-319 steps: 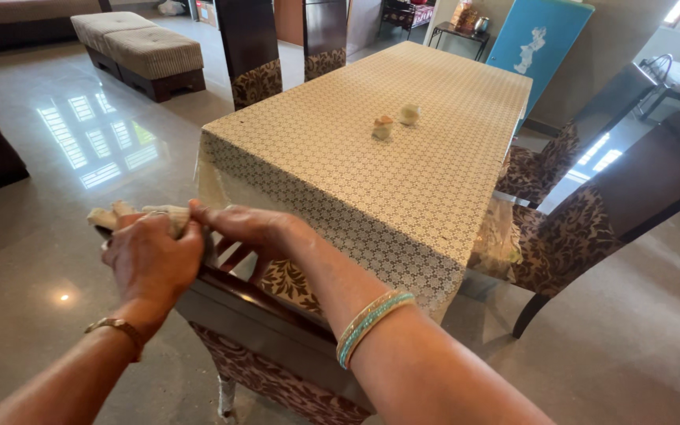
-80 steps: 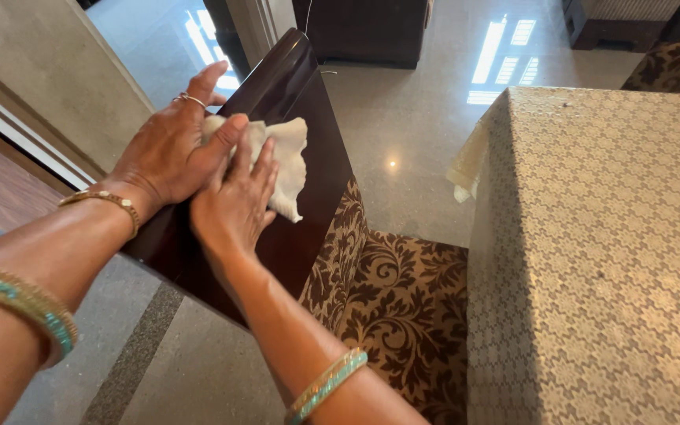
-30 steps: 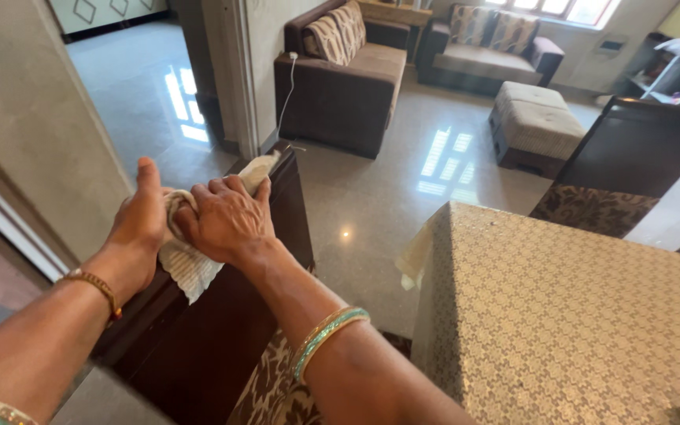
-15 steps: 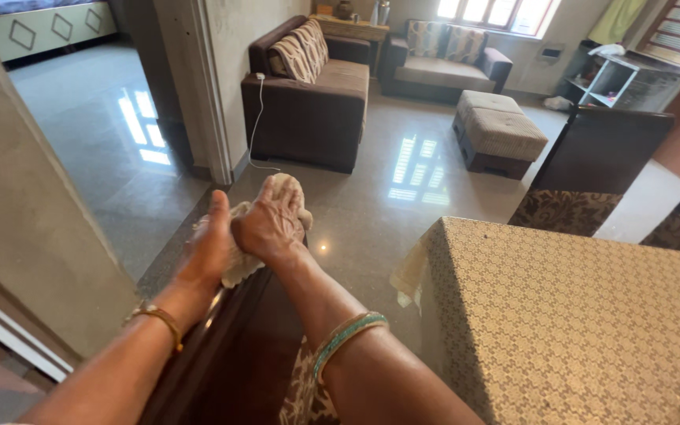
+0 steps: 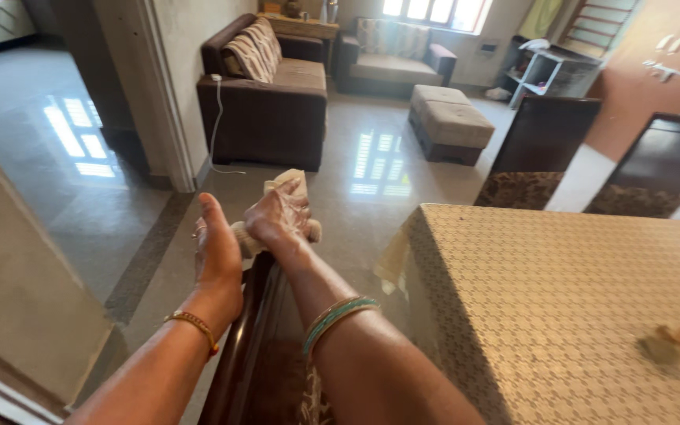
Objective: The person wipes the backrests and seats of dining chairs with a cloth, then wipes the table surface and opens a drawer to wipe its interior. The person continues wiping the chairs and table throughout the clip.
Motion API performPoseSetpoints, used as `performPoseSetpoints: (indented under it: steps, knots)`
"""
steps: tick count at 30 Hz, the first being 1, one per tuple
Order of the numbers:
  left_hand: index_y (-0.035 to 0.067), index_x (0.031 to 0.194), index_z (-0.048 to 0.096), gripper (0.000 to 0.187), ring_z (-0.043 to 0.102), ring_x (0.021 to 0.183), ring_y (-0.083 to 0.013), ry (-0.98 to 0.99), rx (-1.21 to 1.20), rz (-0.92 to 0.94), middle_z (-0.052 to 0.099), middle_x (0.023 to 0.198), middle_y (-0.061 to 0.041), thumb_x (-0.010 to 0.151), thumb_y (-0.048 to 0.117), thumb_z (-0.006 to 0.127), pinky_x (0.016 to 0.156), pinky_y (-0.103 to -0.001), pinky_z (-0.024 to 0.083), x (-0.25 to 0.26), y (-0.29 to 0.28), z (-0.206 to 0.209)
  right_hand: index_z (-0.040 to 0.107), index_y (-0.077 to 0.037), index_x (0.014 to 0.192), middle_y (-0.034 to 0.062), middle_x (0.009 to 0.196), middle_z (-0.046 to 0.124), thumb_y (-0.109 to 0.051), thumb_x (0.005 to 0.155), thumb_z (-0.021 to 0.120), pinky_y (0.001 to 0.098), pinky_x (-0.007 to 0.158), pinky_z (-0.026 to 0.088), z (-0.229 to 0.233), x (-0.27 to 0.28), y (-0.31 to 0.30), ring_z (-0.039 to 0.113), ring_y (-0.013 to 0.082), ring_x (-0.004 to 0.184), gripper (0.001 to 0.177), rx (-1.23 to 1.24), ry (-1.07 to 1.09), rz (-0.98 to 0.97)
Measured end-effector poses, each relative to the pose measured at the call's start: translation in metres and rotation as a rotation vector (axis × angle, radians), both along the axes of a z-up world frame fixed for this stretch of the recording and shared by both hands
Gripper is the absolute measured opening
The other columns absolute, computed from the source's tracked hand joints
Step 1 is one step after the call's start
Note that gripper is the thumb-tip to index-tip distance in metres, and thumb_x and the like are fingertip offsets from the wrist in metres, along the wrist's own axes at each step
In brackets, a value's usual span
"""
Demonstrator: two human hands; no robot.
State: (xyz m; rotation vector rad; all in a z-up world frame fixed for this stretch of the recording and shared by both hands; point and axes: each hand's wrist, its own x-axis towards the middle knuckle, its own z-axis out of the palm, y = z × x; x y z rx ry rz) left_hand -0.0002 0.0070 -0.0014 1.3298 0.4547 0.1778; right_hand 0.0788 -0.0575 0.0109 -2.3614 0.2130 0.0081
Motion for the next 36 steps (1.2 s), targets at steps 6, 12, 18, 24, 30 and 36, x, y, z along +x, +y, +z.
performPoseSetpoints:
  steps: [6, 12, 18, 24, 30, 36]
  knots:
    - [0.011, 0.161, 0.019, 0.095, 0.023, 0.155, -0.0292, -0.038, -0.14, -0.015, 0.022, 0.168, -0.012, 0.092, 0.076, 0.022, 0.124, -0.046, 0.02, -0.012, 0.012, -0.017, 0.001, -0.004, 0.163, 0.0285, 0.151, 0.035, -0.035, 0.092, 0.066, 0.055, 0.112, 0.042, 0.002, -0.039, 0.002, 0.043, 0.0464, 0.137, 0.101, -0.019, 0.072, -0.041]
    - [0.011, 0.153, 0.038, 0.086, 0.053, 0.133, -0.0376, 0.114, -0.168, -0.014, 0.054, 0.144, -0.025, 0.096, 0.072, 0.02, 0.112, -0.055, 0.041, -0.048, 0.026, -0.013, 0.0, -0.005, 0.164, 0.0285, 0.149, 0.039, -0.034, 0.097, 0.059, 0.0574, 0.108, 0.045, 0.009, -0.088, 0.01, 0.049, 0.0469, 0.133, 0.094, 0.003, 0.124, -0.058]
    - [0.007, 0.148, 0.04, 0.082, 0.06, 0.121, -0.0355, 0.117, -0.229, -0.035, 0.057, 0.133, -0.026, 0.099, 0.07, 0.02, 0.103, -0.05, 0.049, -0.092, 0.027, -0.022, -0.001, -0.005, 0.164, 0.0274, 0.15, 0.037, -0.035, 0.095, 0.064, 0.0588, 0.107, 0.046, 0.016, -0.146, 0.01, 0.049, 0.0467, 0.133, 0.099, 0.015, 0.144, -0.048]
    - [0.004, 0.14, 0.047, 0.08, 0.062, 0.121, -0.0304, 0.093, -0.203, -0.067, 0.06, 0.133, -0.021, 0.1, 0.069, 0.022, 0.102, -0.044, 0.049, -0.134, 0.029, -0.03, -0.004, -0.002, 0.163, 0.0278, 0.152, 0.033, -0.038, 0.087, 0.078, 0.0593, 0.107, 0.045, 0.018, -0.208, 0.016, 0.044, 0.0468, 0.138, 0.118, 0.006, 0.178, 0.013]
    - [0.004, 0.139, 0.053, 0.069, 0.059, 0.123, -0.0311, 0.219, 0.001, -0.103, 0.06, 0.133, -0.017, 0.104, 0.06, 0.034, 0.1, -0.051, 0.046, -0.168, 0.037, -0.024, -0.005, 0.001, 0.163, 0.0332, 0.152, 0.031, -0.039, 0.086, 0.079, 0.0596, 0.11, 0.042, 0.008, -0.245, 0.021, 0.042, 0.0503, 0.137, 0.12, -0.004, 0.15, 0.051]
    - [0.004, 0.14, 0.052, 0.063, 0.058, 0.121, -0.0337, 0.275, 0.07, -0.087, 0.061, 0.135, -0.018, 0.105, 0.055, 0.039, 0.094, -0.053, 0.049, -0.169, 0.05, -0.008, -0.004, 0.004, 0.16, 0.0375, 0.149, 0.03, -0.033, 0.091, 0.076, 0.0637, 0.109, 0.039, -0.013, -0.262, 0.02, 0.04, 0.0529, 0.135, 0.113, -0.126, 0.064, 0.148]
